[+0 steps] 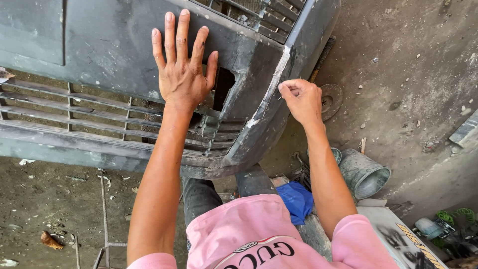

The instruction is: The person works on a detached car grille panel laid on the workshop floor, scraping and sanding dried body filler along its edge with a small hand block. They periodically dip the block in a bucket of liquid, then wipe the panel's edge with a cloth.

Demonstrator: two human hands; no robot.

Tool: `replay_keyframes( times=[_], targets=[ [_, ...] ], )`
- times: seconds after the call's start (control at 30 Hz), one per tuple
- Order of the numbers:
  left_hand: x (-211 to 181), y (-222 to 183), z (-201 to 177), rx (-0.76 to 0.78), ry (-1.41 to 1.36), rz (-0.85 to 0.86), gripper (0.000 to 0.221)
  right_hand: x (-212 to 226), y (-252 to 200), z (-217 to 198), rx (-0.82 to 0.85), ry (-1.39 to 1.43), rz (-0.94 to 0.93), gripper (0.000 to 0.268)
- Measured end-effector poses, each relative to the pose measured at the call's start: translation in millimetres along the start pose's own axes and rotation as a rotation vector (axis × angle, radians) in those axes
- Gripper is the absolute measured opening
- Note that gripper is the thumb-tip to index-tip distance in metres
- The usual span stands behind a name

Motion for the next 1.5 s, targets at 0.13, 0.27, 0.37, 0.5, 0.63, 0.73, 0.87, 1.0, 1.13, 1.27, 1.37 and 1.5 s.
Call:
replay_keyframes(
  times=[0.13, 0.27, 0.37, 0.5, 0.63, 0.73, 0.87, 1.0, 1.13, 1.27, 1.37, 1.5],
  targets=[
    [0.0, -0.9, 1.7, 0.002, 0.001, 0.004, 0.043, 18.1, 13.5, -2.7, 0.032, -0.092, 0.067, 0.019],
    [0.8, -2.2, 1.5, -0.015, 0.003, 0.004, 0.043, 16.7, 26.7, 1.5, 0.119, -0.209, 0.129, 0.018],
    [-0.4, -1.2, -0.8, 0.000, -0.007, -0.005, 0.043, 19.5, 36.1, 4.2, 0.200, -0.269, 0.192, 0.018],
    [0.5, -2.0, 1.2, -0.020, -0.008, 0.001, 0.043, 10.3, 37.7, 13.8, 0.226, -0.321, 0.281, 0.025],
    [-0.6, -0.5, -2.6, -0.012, -0.022, -0.006, 0.042, -4.4, 30.6, 29.5, 0.113, -0.403, 0.141, 0.030],
    [-2.4, -1.7, -0.8, 0.028, -0.030, -0.019, 0.042, 1.3, 21.5, 25.6, -0.005, -0.476, -0.009, 0.030],
    [-1.1, -1.8, -2.0, 0.002, -0.014, -0.007, 0.041, -2.3, 3.7, 15.8, 0.046, -0.292, 0.059, 0.028],
    [-0.1, -1.6, 0.1, -0.018, -0.016, 0.003, 0.042, -26.6, -24.3, 9.2, 0.135, -0.119, 0.259, 0.031],
    [-0.9, -2.5, 0.9, -0.003, -0.006, 0.001, 0.041, -10.3, -16.8, 10.6, 0.093, -0.006, 0.171, 0.025],
    [-0.5, -1.6, -0.5, 0.012, -0.005, -0.012, 0.042, 28.6, 10.4, 3.7, -0.017, 0.003, -0.238, 0.020],
    [-1.7, -0.6, -0.5, 0.027, -0.016, -0.022, 0.040, 32.4, 19.0, 1.4, -0.024, -0.156, -0.418, 0.021],
    [1.6, -2.9, 3.6, 0.016, -0.012, -0.014, 0.041, 38.5, 15.3, 5.7, 0.053, -0.333, -0.480, 0.011]
  ],
)
Point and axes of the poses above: each hand's wrist, its own y-axis towards the middle knuckle, its own z-axis out of the palm, x = y × z, the point moved 4 cm from there along y, towards the middle knuckle, and after that the axes turned 3 degrees about -x, right-handed, at the moved point
